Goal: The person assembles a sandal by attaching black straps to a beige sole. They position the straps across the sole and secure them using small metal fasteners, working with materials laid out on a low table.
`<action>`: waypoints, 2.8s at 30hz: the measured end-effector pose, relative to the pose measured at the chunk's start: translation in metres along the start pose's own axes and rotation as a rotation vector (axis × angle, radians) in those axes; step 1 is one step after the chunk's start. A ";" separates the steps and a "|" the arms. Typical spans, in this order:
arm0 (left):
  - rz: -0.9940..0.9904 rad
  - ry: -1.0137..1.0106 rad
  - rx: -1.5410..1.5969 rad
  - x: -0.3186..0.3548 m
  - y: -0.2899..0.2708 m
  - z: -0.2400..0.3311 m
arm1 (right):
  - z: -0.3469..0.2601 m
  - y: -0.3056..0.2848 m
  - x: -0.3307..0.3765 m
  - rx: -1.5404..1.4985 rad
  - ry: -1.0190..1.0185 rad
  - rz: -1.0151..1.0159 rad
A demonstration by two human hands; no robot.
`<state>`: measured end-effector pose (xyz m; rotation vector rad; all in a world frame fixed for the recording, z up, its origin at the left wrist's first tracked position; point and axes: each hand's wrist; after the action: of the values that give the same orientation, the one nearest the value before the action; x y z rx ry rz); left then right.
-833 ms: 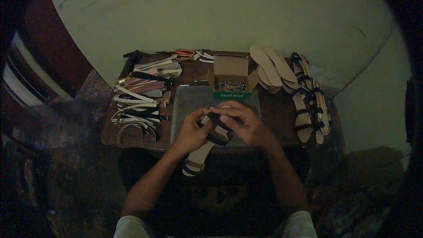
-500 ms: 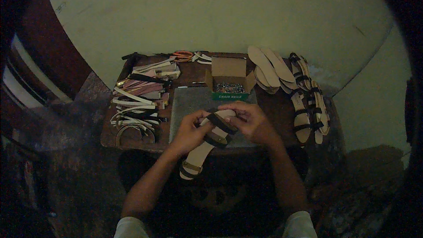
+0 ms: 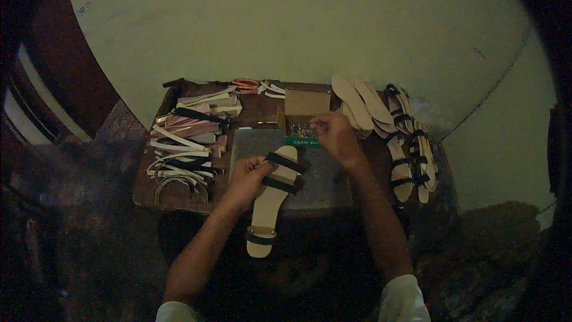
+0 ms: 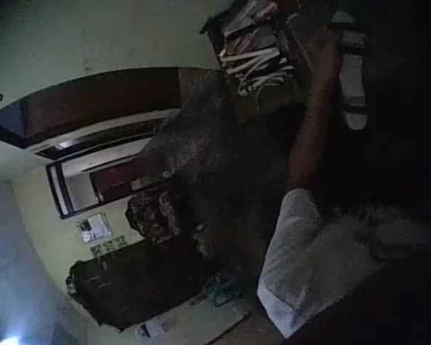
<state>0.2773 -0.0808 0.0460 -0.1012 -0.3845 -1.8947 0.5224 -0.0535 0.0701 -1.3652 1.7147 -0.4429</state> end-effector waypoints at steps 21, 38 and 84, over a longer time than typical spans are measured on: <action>-0.046 -0.101 0.183 0.001 0.000 -0.002 | 0.022 0.013 -0.034 0.278 0.047 -0.307; -0.096 -0.085 0.193 0.001 0.000 -0.004 | 0.036 0.010 -0.014 -0.246 0.068 -0.121; -0.084 -0.070 0.186 0.004 0.002 0.000 | 0.035 0.002 -0.025 -0.717 0.257 -0.309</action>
<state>0.2773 -0.0852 0.0470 -0.0275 -0.6193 -1.9321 0.5501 -0.0215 0.0594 -2.1833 1.9739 -0.1699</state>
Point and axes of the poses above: each hand's wrist, its own x-axis away from the middle knuckle, its own y-axis out of the palm, z = x × y
